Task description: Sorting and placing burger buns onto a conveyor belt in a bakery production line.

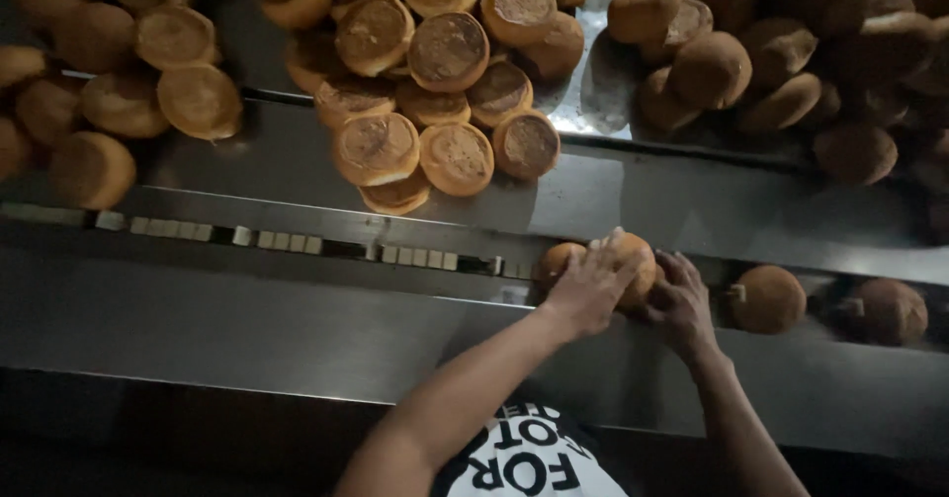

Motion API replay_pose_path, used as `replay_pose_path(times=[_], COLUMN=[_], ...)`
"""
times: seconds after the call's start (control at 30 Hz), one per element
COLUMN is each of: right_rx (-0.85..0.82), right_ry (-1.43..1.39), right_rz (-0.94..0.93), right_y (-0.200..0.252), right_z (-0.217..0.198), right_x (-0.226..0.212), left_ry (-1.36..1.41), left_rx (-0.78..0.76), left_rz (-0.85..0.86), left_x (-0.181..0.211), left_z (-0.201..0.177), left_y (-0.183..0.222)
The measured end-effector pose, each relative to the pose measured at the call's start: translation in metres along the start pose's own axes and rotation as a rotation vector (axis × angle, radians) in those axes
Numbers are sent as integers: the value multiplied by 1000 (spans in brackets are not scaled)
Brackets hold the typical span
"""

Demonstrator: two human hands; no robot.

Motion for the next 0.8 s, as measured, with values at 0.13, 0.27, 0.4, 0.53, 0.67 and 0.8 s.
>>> replay_pose_path(times=[0.13,0.27,0.4,0.53,0.67,0.8], right_rx=[72,-131,-363,-162,282,190], right_ry=[-54,464,332,240,287,-82], right_rz=[27,204,481,576,102,-178], right_y=[11,29,30,3,-69,-175], right_z=[-39,-26,-39,-57,-46,-32], right_x=[-11,63,93,53,-56,-187], left_ry=[-28,-43,130,-104,-203,-211], left_rx=[58,320,670,452,221,262], left_rz=[-45,39,248,-58,-174,-167], left_x=[-6,6,-22,-99,-99,-70], left_z=[27,-19,-68,-10,-7,-40], left_y=[-42,-14,68,100,106,103])
Point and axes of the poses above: each hand's wrist, its own y-axis away from the middle knuckle, its own z-axis out of the palm, x = y × z, the point moved 7 cm from there along -y, towards the middle knuckle, and after that the axes turned 6 degrees about y, right-handed, at the moved point
